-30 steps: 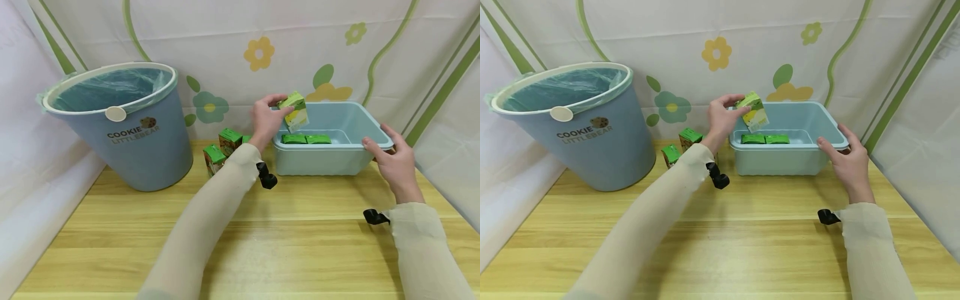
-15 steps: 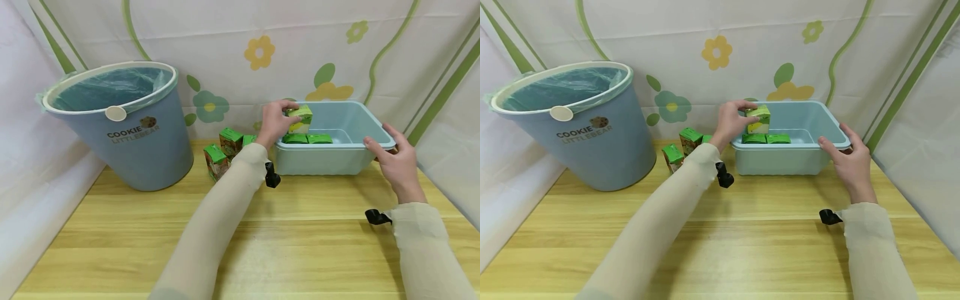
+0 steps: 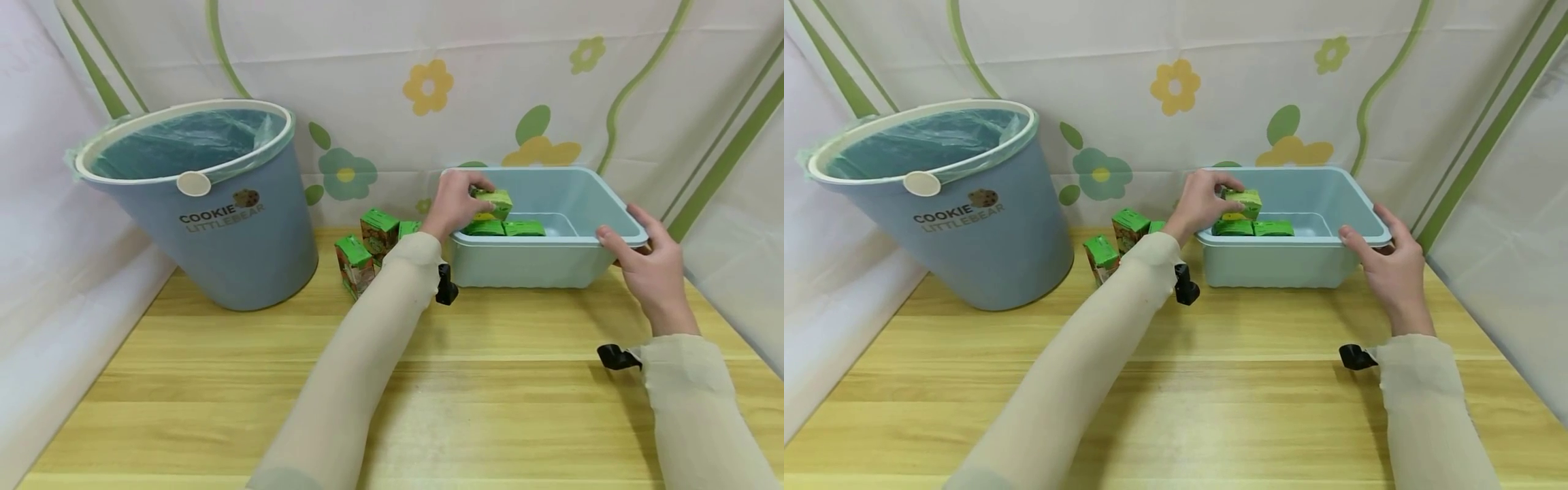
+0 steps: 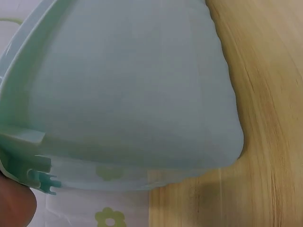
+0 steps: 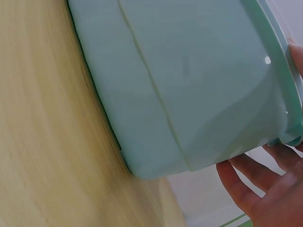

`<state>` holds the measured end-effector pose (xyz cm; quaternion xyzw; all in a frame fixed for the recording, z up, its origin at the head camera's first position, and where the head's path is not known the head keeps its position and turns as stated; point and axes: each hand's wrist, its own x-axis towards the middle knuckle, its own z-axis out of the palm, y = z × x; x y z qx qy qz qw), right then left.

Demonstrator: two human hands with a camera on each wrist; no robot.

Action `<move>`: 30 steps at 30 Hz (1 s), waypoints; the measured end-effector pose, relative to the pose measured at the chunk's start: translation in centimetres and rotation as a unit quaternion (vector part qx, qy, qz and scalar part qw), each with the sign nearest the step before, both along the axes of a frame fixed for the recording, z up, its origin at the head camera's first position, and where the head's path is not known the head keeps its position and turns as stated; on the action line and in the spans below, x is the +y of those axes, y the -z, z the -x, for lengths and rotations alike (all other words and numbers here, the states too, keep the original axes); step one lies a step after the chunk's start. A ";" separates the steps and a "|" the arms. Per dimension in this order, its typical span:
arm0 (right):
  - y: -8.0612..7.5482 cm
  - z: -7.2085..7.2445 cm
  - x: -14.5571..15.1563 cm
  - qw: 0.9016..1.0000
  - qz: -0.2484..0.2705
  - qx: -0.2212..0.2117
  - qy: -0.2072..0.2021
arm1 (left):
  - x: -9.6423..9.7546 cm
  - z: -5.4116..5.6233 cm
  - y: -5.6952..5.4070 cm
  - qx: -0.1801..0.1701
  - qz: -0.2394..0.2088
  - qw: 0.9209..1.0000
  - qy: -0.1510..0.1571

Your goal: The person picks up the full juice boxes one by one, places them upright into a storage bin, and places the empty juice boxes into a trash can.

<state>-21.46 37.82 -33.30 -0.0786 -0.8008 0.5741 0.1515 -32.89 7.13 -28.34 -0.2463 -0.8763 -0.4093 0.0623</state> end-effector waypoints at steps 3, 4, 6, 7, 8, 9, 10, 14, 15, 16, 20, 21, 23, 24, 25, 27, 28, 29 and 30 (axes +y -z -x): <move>-0.1 0.1 -0.1 1.000 -0.003 0.000 0.000 | -0.1 0.1 -0.1 -0.014 0.009 1.000 -0.004; -0.1 0.2 -0.1 1.000 -0.003 0.000 0.000 | -0.1 0.1 -0.2 -0.018 0.016 1.000 -0.006; -0.1 0.2 -0.2 1.000 -0.004 0.000 -0.001 | -0.1 0.1 -0.4 -0.025 0.033 0.999 -0.008; -0.1 0.2 -0.2 1.000 -0.003 0.000 -0.001 | 0.0 0.1 -0.5 -0.026 0.044 0.999 -0.008; -0.2 0.2 -0.2 1.000 0.000 0.001 -0.002 | 0.0 0.2 -0.6 -0.028 0.058 0.998 -0.008; -0.2 0.2 -0.2 1.000 -0.002 0.000 -0.002 | 0.1 0.2 -0.7 -0.031 0.072 0.997 -0.006; -0.2 0.2 -0.2 1.000 -0.004 0.000 -0.002 | 0.1 0.2 -0.8 -0.031 0.087 0.996 -0.004; -0.2 0.2 -0.1 1.000 0.002 0.001 -0.003 | 0.3 0.1 -1.1 -0.031 0.132 0.991 0.007; -0.1 0.2 -0.1 1.000 0.003 0.001 -0.003 | 0.3 0.1 -1.1 -0.033 0.138 0.990 0.009; -0.1 0.1 -0.1 1.000 0.004 0.001 -0.003 | 0.3 0.0 -1.2 -0.035 0.140 0.990 0.010; 0.0 0.2 0.0 1.000 0.011 0.001 -0.006 | 0.3 0.1 -1.1 -0.045 0.130 0.990 0.014; 0.0 0.2 0.0 1.000 0.014 0.001 -0.006 | 0.3 0.1 -1.1 -0.048 0.123 0.991 0.016; 0.0 0.2 0.0 1.000 0.017 0.001 -0.006 | 0.2 0.2 -0.9 -0.052 0.104 0.993 0.021; 0.1 0.2 0.1 1.000 0.018 0.001 -0.005 | 0.1 0.2 -0.8 -0.053 0.092 0.994 0.025; 0.1 0.2 0.1 1.000 0.015 0.001 -0.004 | 0.1 0.3 -0.7 -0.054 0.079 0.995 0.028; 0.2 0.2 0.2 1.000 0.010 -0.001 -0.002 | -0.1 0.3 -0.5 -0.051 0.052 0.997 0.035; 0.2 0.2 0.2 1.000 0.006 -0.003 -0.001 | -0.1 0.3 -0.3 -0.049 0.038 0.997 0.039; 0.3 0.2 0.3 1.000 0.005 -0.004 -0.001 | -0.1 0.3 -0.2 -0.051 0.023 0.998 0.042; 0.3 0.1 0.3 1.000 0.005 -0.005 -0.001 | -0.2 0.2 -0.1 -0.053 0.008 0.998 0.043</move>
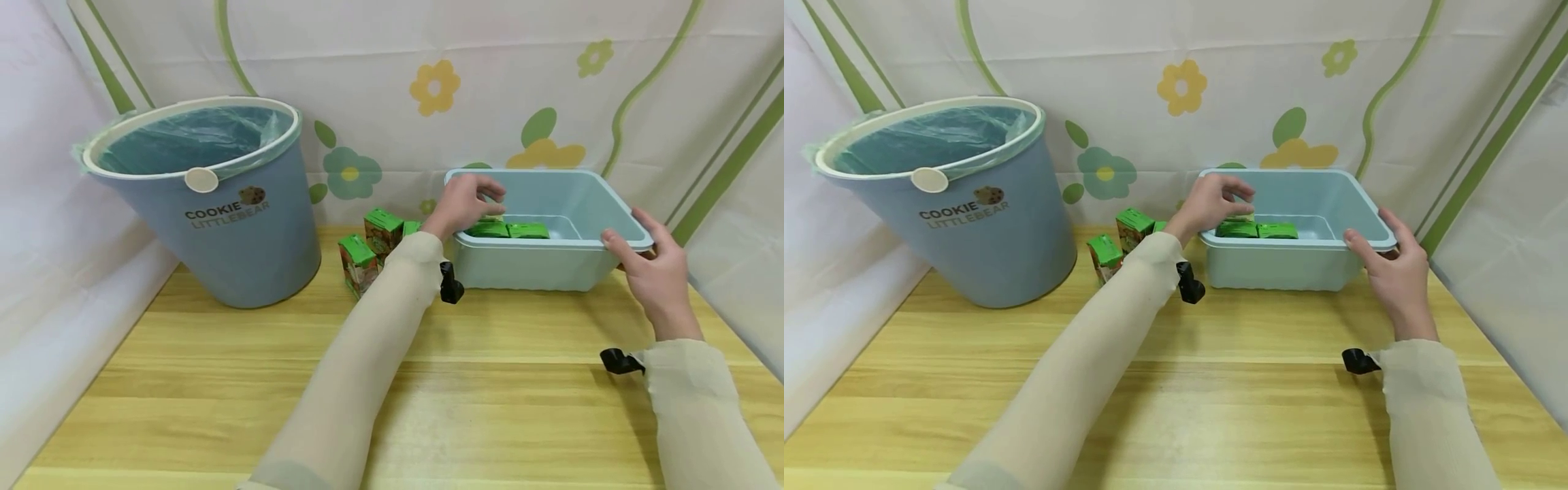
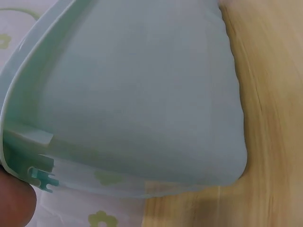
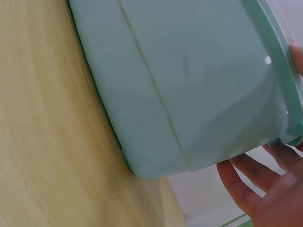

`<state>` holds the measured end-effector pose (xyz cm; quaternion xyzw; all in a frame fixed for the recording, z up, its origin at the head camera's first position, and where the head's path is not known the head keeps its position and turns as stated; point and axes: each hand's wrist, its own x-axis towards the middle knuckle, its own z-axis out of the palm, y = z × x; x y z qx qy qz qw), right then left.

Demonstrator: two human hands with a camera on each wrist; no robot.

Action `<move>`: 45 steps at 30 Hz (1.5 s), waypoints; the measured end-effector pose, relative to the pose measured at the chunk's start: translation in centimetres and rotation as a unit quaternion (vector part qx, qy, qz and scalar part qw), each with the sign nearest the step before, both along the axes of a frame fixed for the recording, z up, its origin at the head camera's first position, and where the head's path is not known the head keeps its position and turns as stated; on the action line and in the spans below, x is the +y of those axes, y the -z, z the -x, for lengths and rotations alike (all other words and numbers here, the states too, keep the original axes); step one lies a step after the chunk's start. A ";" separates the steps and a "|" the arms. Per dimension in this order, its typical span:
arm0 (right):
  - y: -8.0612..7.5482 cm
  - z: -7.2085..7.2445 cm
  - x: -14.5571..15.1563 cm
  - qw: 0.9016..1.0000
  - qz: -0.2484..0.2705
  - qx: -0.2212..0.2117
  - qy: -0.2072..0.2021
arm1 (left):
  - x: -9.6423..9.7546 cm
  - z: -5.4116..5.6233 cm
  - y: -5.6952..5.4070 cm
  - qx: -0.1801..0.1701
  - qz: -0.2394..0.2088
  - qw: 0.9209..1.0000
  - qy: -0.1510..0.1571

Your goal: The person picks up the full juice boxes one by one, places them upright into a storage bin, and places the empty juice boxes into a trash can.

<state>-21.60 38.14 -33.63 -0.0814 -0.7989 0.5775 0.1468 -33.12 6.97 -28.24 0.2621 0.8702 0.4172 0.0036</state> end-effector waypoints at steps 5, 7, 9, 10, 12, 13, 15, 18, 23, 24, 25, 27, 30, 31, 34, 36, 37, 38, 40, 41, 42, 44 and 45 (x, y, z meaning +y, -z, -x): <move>0.2 -0.2 0.2 1.000 0.012 0.000 -0.002 | 0.0 -0.4 0.4 -0.026 -0.063 0.998 0.005; 0.3 -0.2 0.4 1.000 0.016 0.001 -0.003 | -0.1 -0.7 0.5 -0.030 -0.080 0.996 0.008; 0.4 -0.3 0.5 1.000 0.022 0.000 -0.004 | -0.1 -1.0 0.6 -0.027 -0.095 0.995 0.013; 0.5 -0.3 0.5 1.000 0.022 0.000 -0.004 | -0.2 -1.2 0.7 -0.024 -0.101 0.994 0.016; 0.6 -0.3 0.6 1.000 0.024 -0.001 -0.003 | -0.4 -1.5 0.8 -0.015 -0.110 0.994 0.023; 0.6 -0.4 0.6 1.000 0.026 0.000 -0.003 | -0.5 -1.7 0.8 -0.009 -0.115 0.993 0.027; 0.7 -0.4 0.7 1.000 0.024 -0.001 -0.001 | -0.8 -2.1 0.9 0.002 -0.125 0.992 0.033; 0.7 -0.4 0.6 1.000 0.018 -0.001 0.002 | -1.6 -2.7 0.9 0.016 -0.140 0.990 0.031; 0.7 -0.3 0.6 1.000 0.004 -0.001 0.004 | -3.1 -3.9 0.6 0.036 -0.146 0.989 0.003; 0.6 -0.3 0.6 1.000 0.005 -0.001 0.002 | -3.3 -4.1 0.6 0.043 -0.146 0.988 -0.004; 0.6 -0.3 0.6 1.000 0.006 0.000 0.000 | -3.6 -4.3 0.4 0.050 -0.147 0.988 -0.009; 0.6 -0.3 0.5 1.000 0.011 0.001 -0.003 | -4.2 -4.9 0.2 0.077 -0.144 0.986 -0.023; 0.5 -0.3 0.5 1.000 0.009 0.001 -0.004 | -5.1 -5.8 -0.2 0.142 -0.140 0.979 -0.038; 0.4 -0.2 0.4 1.000 0.010 0.002 -0.004 | -5.5 -6.1 -0.5 0.162 -0.138 0.976 -0.041; 0.4 -0.1 0.4 1.000 0.016 0.007 -0.007 | -6.8 -7.2 -1.2 0.220 -0.141 0.964 -0.052; 0.4 -0.1 0.4 1.000 0.026 0.011 -0.011 | -7.8 -7.9 -1.7 0.256 -0.146 0.954 -0.060; 0.3 -0.1 0.4 0.999 0.028 0.011 -0.012 | -8.3 -8.4 -2.0 0.273 -0.150 0.948 -0.066; 0.3 -0.1 0.4 0.999 0.030 0.011 -0.014 | -8.9 -8.8 -2.3 0.293 -0.154 0.941 -0.075; 0.3 0.0 0.4 1.000 0.023 0.007 -0.013 | -10.1 -9.7 -2.7 0.333 -0.157 0.925 -0.092; 0.2 0.0 0.3 1.000 0.016 0.003 -0.014 | -10.8 -10.1 -3.0 0.349 -0.158 0.918 -0.100; 0.2 0.1 0.3 1.000 0.007 0.000 -0.013 | -11.6 -10.6 -3.2 0.367 -0.157 0.911 -0.109; 0.1 0.2 0.2 1.000 -0.022 -0.007 -0.008 | -13.1 -11.4 -3.7 0.399 -0.155 0.895 -0.129; 0.0 0.2 0.2 0.999 -0.040 -0.010 -0.004 | -13.9 -11.8 -3.9 0.413 -0.155 0.887 -0.137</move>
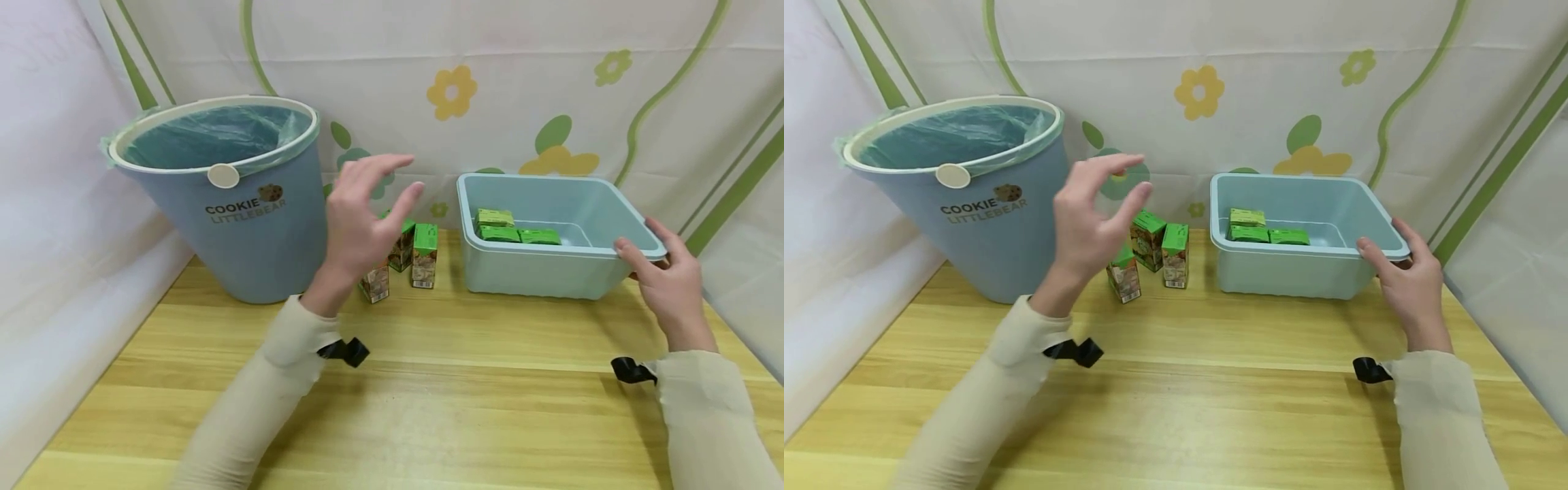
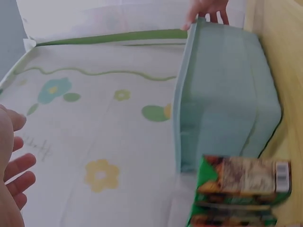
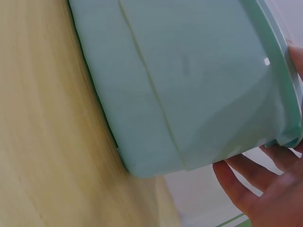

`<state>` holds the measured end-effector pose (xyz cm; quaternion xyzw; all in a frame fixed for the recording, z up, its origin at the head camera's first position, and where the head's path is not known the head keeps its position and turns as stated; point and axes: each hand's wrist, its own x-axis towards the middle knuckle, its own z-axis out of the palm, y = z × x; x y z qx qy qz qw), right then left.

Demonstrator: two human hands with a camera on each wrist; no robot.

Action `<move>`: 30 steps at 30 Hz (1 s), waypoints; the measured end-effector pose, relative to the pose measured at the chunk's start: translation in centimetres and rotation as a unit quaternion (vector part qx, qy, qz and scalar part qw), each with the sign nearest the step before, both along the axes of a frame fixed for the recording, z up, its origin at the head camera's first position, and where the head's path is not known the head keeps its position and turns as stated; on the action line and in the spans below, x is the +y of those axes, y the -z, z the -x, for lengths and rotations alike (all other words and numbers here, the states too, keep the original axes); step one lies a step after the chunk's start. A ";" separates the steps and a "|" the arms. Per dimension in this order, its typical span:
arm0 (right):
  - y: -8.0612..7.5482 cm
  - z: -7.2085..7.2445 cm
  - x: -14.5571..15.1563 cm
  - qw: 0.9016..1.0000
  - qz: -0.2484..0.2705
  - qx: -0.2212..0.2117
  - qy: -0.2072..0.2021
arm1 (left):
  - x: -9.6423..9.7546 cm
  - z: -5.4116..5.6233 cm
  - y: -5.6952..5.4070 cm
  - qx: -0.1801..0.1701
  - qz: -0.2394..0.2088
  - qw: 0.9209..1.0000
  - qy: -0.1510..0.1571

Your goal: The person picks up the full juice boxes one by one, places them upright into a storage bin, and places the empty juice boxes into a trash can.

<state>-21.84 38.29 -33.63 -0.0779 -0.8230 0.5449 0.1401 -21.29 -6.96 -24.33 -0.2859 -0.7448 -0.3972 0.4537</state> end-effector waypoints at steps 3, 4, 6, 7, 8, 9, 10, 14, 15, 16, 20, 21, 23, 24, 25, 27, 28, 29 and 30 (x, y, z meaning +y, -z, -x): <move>-0.2 0.0 -0.2 0.998 -0.054 -0.005 0.018 | -2.3 -1.1 -0.5 0.029 -0.016 0.999 -0.025; -0.4 0.0 -0.3 0.997 -0.069 -0.006 0.026 | -3.0 -1.4 -0.6 0.032 -0.025 0.999 -0.027; -0.8 -0.1 -0.7 0.995 -0.093 -0.006 0.044 | -4.4 -2.1 -1.0 0.035 -0.041 0.998 -0.028; -1.1 -0.1 -1.0 0.993 -0.101 -0.002 0.054 | -5.1 -2.5 -1.2 0.036 -0.048 0.998 -0.029; -1.4 -0.2 -1.3 0.993 -0.102 0.006 0.061 | -5.7 -2.9 -1.4 0.038 -0.055 0.997 -0.032; -1.7 -0.3 -1.7 0.992 -0.105 0.013 0.067 | -6.3 -3.3 -1.6 0.042 -0.061 0.997 -0.036; -2.1 -0.5 -2.1 0.991 -0.107 0.025 0.070 | -6.9 -3.6 -1.8 0.047 -0.065 0.996 -0.042; -3.5 -1.0 -4.4 0.990 -0.100 0.072 0.066 | -9.0 -4.9 -2.5 0.067 -0.075 0.991 -0.083; -3.8 -1.1 -5.1 0.990 -0.101 0.080 0.065 | -9.4 -5.1 -2.7 0.069 -0.077 0.990 -0.094; -4.0 -1.2 -5.8 0.988 -0.101 0.094 0.064 | -9.8 -5.3 -2.9 0.071 -0.079 0.989 -0.104; -4.6 -1.5 -8.7 0.981 -0.114 0.152 0.035 | -11.2 -5.7 -3.5 0.087 -0.090 0.983 -0.138; -4.7 -1.6 -9.4 0.979 -0.116 0.169 0.022 | -11.5 -5.7 -3.6 0.090 -0.096 0.981 -0.142; -4.7 -1.7 -10.7 0.972 -0.122 0.199 -0.010 | -12.4 -5.7 -3.7 0.088 -0.106 0.979 -0.151; -4.7 -1.8 -11.4 0.969 -0.124 0.212 -0.026 | -12.9 -5.7 -3.7 0.084 -0.112 0.978 -0.155; -4.6 -1.8 -12.1 0.965 -0.127 0.224 -0.040 | -13.3 -5.7 -3.7 0.078 -0.117 0.978 -0.157; -4.5 -1.9 -13.5 0.960 -0.133 0.239 -0.066 | -14.3 -5.8 -3.6 0.062 -0.124 0.976 -0.165; -4.4 -1.9 -14.2 0.956 -0.139 0.246 -0.077 | -14.7 -5.8 -3.6 0.055 -0.127 0.976 -0.171; -4.3 -2.0 -14.9 0.953 -0.144 0.252 -0.087 | -15.1 -5.8 -3.5 0.050 -0.128 0.974 -0.178; -4.2 -2.0 -15.5 0.949 -0.151 0.260 -0.095 | -15.5 -5.8 -3.5 0.047 -0.130 0.973 -0.184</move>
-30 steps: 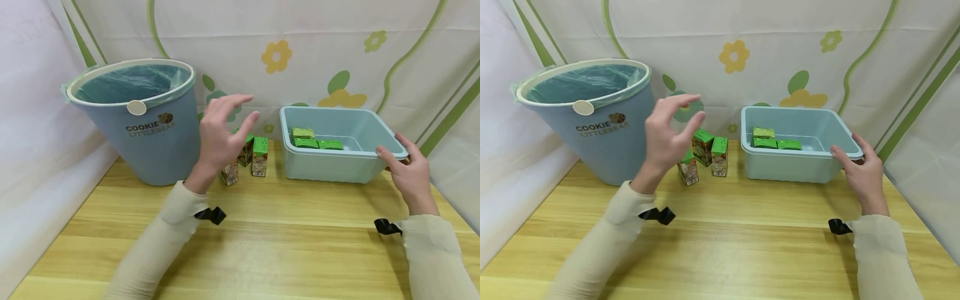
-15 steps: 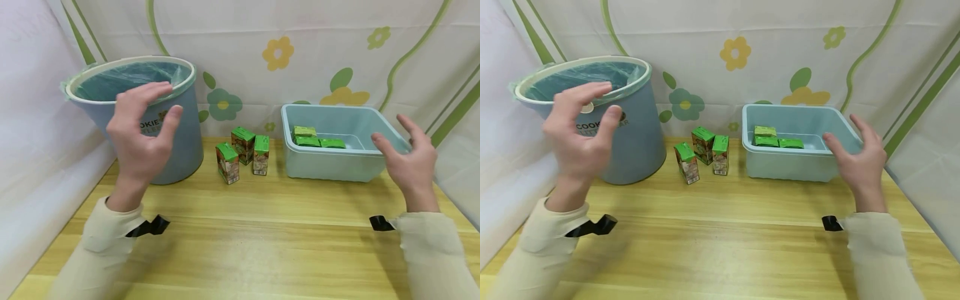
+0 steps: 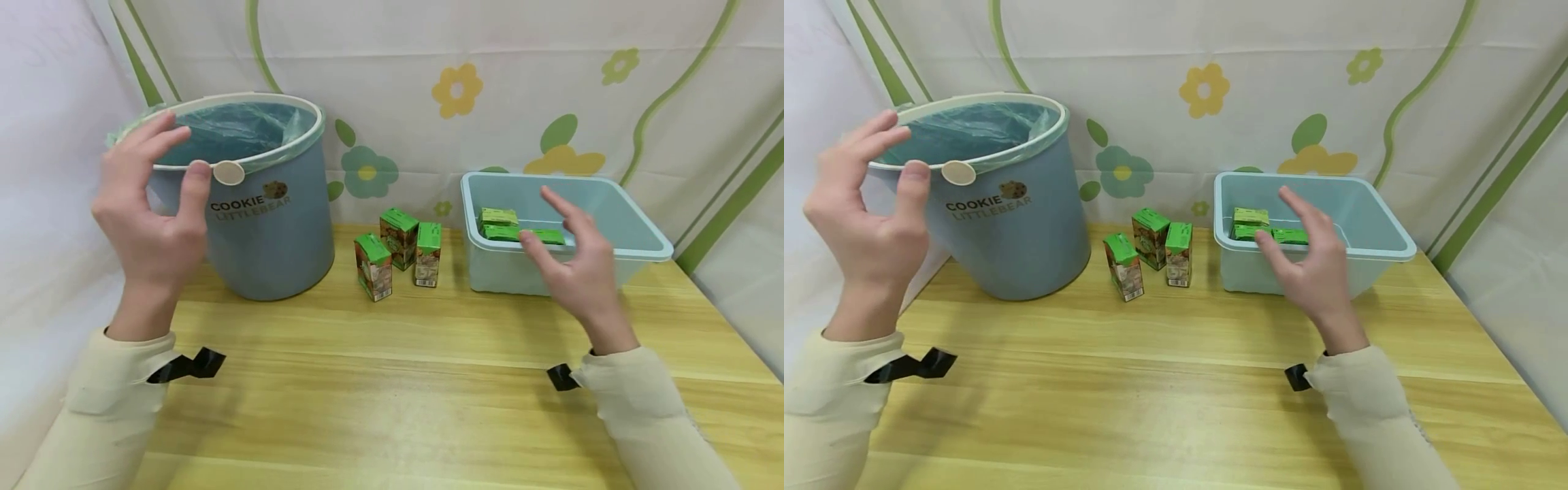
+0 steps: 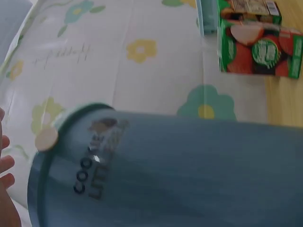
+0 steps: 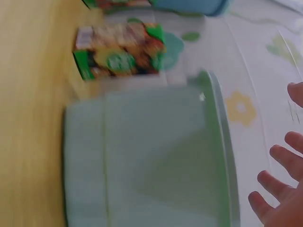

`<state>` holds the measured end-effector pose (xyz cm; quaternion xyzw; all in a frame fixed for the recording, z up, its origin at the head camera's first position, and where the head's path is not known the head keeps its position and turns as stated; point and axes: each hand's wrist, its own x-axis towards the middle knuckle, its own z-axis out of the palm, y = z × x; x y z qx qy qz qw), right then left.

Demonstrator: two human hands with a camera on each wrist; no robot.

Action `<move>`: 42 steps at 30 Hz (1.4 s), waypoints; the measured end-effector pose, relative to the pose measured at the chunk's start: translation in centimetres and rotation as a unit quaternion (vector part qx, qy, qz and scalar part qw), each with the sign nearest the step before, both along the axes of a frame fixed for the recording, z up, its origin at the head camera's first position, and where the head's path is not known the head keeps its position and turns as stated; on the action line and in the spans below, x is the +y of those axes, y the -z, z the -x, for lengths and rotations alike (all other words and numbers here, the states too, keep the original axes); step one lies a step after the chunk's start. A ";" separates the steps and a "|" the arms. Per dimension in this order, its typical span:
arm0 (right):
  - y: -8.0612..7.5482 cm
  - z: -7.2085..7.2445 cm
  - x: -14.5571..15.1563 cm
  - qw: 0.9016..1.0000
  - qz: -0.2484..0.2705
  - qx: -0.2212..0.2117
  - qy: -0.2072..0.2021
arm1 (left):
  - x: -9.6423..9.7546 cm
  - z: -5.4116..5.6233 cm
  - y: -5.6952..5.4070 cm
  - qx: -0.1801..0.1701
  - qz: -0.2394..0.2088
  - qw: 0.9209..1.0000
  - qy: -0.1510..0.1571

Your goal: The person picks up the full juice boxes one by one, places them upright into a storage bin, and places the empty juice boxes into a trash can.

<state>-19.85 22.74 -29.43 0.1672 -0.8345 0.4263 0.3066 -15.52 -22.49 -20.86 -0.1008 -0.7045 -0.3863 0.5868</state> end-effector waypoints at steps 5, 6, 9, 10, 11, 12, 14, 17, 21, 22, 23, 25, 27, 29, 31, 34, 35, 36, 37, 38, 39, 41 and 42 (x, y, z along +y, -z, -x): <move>0.7 -0.1 -2.8 0.999 -0.025 0.030 -0.026 | -1.5 0.4 0.6 -0.026 -0.008 0.999 -0.017; 0.9 0.0 -3.4 0.999 -0.026 0.033 -0.034 | -1.8 0.5 0.7 -0.033 -0.010 0.999 -0.019; 1.1 0.1 -5.1 0.997 -0.032 0.036 -0.055 | -2.6 0.8 1.3 -0.061 -0.005 0.998 -0.027; 1.2 0.1 -5.7 0.997 -0.034 0.037 -0.060 | -2.9 0.9 1.4 -0.066 -0.002 0.997 -0.029; 1.3 0.1 -6.2 0.997 -0.035 0.040 -0.063 | -3.1 1.1 1.6 -0.068 0.005 0.997 -0.033; 1.4 0.2 -6.7 0.996 -0.034 0.042 -0.066 | -3.2 1.2 1.9 -0.070 0.012 0.997 -0.035; 1.7 0.2 -7.7 0.996 -0.029 0.050 -0.075 | -3.5 1.4 2.3 -0.067 0.021 0.997 -0.038; 2.1 0.4 -9.3 0.994 -0.018 0.058 -0.092 | -3.6 1.7 2.6 -0.056 0.028 0.997 -0.043; 2.7 0.6 -11.5 0.991 -0.011 0.055 -0.119 | -3.1 1.9 2.7 -0.035 0.012 0.999 -0.039; 2.9 0.7 -12.0 0.991 -0.010 0.051 -0.122 | -3.1 2.0 2.7 -0.029 0.007 0.999 -0.039; 3.0 0.7 -12.6 0.991 -0.011 0.044 -0.124 | -3.1 2.1 2.7 -0.022 0.002 0.999 -0.037; 3.2 0.8 -13.7 0.992 -0.016 0.018 -0.126 | -3.1 2.4 2.9 -0.011 -0.009 0.999 -0.034; 3.3 0.8 -14.7 0.992 -0.026 -0.020 -0.124 | -3.4 2.8 3.2 -0.001 -0.015 0.999 -0.036; 3.3 0.8 -15.6 0.990 -0.031 -0.061 -0.124 | -3.5 3.1 3.4 0.005 -0.021 0.999 -0.036; 3.4 1.0 -16.3 0.987 -0.040 -0.094 -0.121 | -3.6 3.3 3.5 0.010 -0.023 0.999 -0.037; 3.7 1.1 -17.0 0.984 -0.053 -0.124 -0.113 | -3.7 3.5 3.5 0.012 -0.017 0.999 -0.038; 3.9 1.1 -17.2 0.984 -0.059 -0.131 -0.110 | -3.8 3.6 3.5 0.011 -0.013 0.999 -0.039; 4.1 1.1 -17.4 0.983 -0.066 -0.136 -0.108 | -3.9 3.6 3.5 0.010 -0.010 0.999 -0.040; 4.4 1.1 -17.5 0.982 -0.071 -0.139 -0.108 | -3.9 3.5 3.5 0.009 -0.007 0.999 -0.042; 4.6 1.1 -17.7 0.981 -0.076 -0.141 -0.111 | -4.0 3.5 3.4 0.009 -0.006 0.999 -0.043; 4.8 1.1 -17.8 0.980 -0.080 -0.140 -0.113 | -4.1 3.4 3.4 0.010 -0.006 0.999 -0.044; 5.2 1.1 -18.0 0.980 -0.088 -0.136 -0.114 | -4.2 3.4 3.2 0.012 -0.007 0.999 -0.045; 5.3 1.1 -18.1 0.980 -0.091 -0.134 -0.114 | -4.2 3.4 3.2 0.014 -0.009 0.999 -0.043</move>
